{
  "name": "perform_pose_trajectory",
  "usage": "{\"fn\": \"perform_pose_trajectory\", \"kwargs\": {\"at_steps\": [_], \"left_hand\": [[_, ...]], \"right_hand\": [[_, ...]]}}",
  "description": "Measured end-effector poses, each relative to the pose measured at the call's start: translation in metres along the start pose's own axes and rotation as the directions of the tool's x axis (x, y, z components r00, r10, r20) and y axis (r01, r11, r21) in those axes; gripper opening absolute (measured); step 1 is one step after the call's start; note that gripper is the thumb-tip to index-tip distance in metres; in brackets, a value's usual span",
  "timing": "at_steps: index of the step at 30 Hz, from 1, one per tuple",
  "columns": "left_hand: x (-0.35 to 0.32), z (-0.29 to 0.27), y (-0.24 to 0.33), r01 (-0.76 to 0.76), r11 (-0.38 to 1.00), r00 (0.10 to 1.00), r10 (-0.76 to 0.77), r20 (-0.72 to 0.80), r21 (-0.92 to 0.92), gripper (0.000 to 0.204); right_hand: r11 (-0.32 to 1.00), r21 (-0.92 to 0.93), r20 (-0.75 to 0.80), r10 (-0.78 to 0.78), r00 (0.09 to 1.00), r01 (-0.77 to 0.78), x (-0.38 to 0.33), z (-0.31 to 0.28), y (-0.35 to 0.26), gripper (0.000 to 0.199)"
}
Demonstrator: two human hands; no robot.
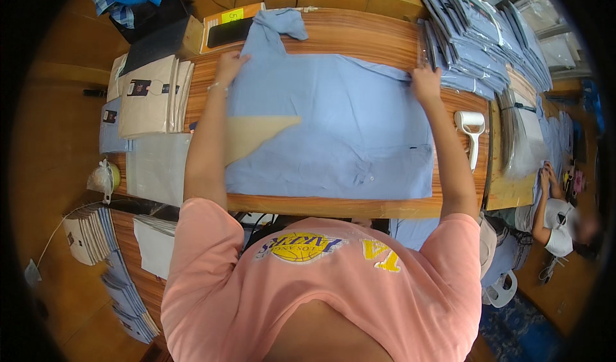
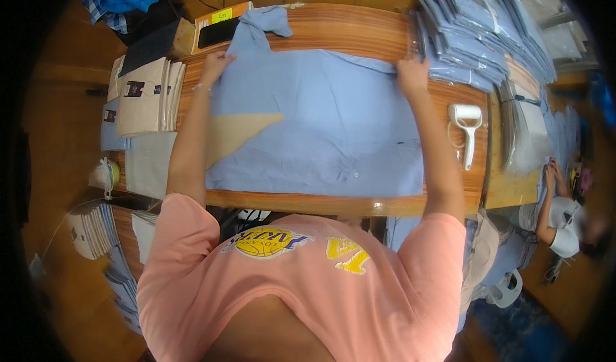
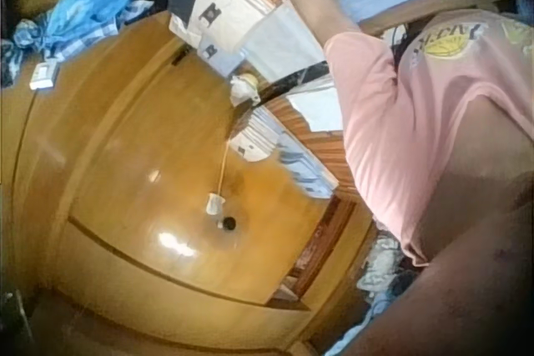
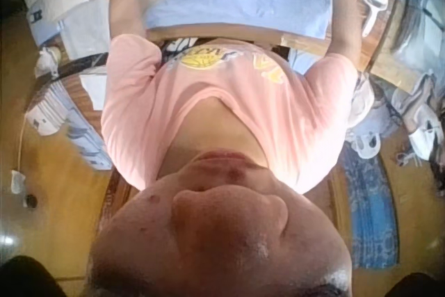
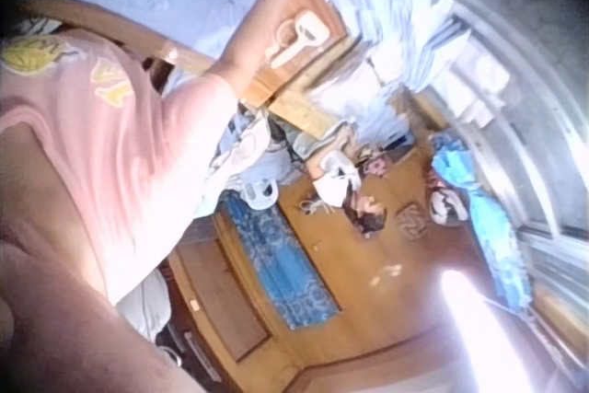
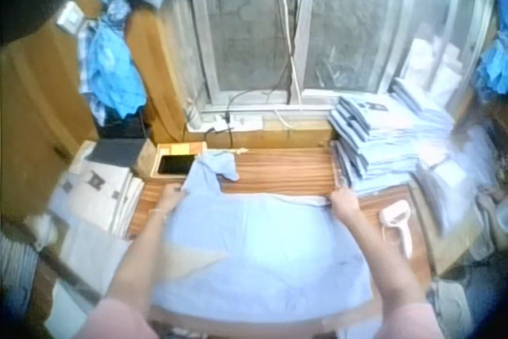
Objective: The person folds shirts by placing a cardboard guide on the back, folding the sleeves and sides over it, and kemudian placing the folded shirt into a plastic bag.
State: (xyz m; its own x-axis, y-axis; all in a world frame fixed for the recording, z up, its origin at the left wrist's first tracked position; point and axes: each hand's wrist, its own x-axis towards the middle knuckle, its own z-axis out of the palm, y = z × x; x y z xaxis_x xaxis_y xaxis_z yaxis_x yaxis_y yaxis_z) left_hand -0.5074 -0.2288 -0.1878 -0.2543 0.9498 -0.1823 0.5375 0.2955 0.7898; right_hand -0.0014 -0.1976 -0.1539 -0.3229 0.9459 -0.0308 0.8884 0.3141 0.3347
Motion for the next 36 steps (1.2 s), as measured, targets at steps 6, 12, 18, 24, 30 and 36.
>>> {"fn": "perform_pose_trajectory", "kwargs": {"at_steps": [6,12,18,24,30,36], "left_hand": [[-0.124,-0.031,0.032,-0.328,0.908,0.933,0.268,-0.241,-0.261,0.028],[-0.279,-0.009,-0.019,-0.411,0.907,0.716,0.386,-0.582,0.095,0.034],[-0.301,0.044,0.022,-0.637,0.641,0.741,0.662,0.11,0.428,0.034],[-0.276,0.055,0.021,-0.588,0.663,0.807,0.445,0.388,0.463,0.018],[-0.288,0.058,0.037,-0.712,0.532,0.7,0.586,0.408,0.458,0.021],[-0.263,0.113,0.044,-0.78,0.454,0.624,0.619,0.478,0.43,0.048]], "right_hand": [[0.856,0.515,-0.31,0.136,0.941,0.045,-0.089,-0.033,0.038,0.022],[0.346,0.932,0.041,0.207,0.978,-0.112,-0.246,0.044,0.054,0.023],[0.349,0.931,0.012,0.255,0.967,-0.104,-0.27,0.073,0.016,0.044],[0.637,0.767,-0.115,0.261,0.959,-0.081,-0.274,0.028,0.011,0.045],[0.67,0.666,-0.047,0.478,0.877,-0.329,-0.258,0.037,0.003,0.026],[0.354,0.809,0.172,0.62,0.765,-0.469,-0.161,0.041,0.005,0.031]]}}
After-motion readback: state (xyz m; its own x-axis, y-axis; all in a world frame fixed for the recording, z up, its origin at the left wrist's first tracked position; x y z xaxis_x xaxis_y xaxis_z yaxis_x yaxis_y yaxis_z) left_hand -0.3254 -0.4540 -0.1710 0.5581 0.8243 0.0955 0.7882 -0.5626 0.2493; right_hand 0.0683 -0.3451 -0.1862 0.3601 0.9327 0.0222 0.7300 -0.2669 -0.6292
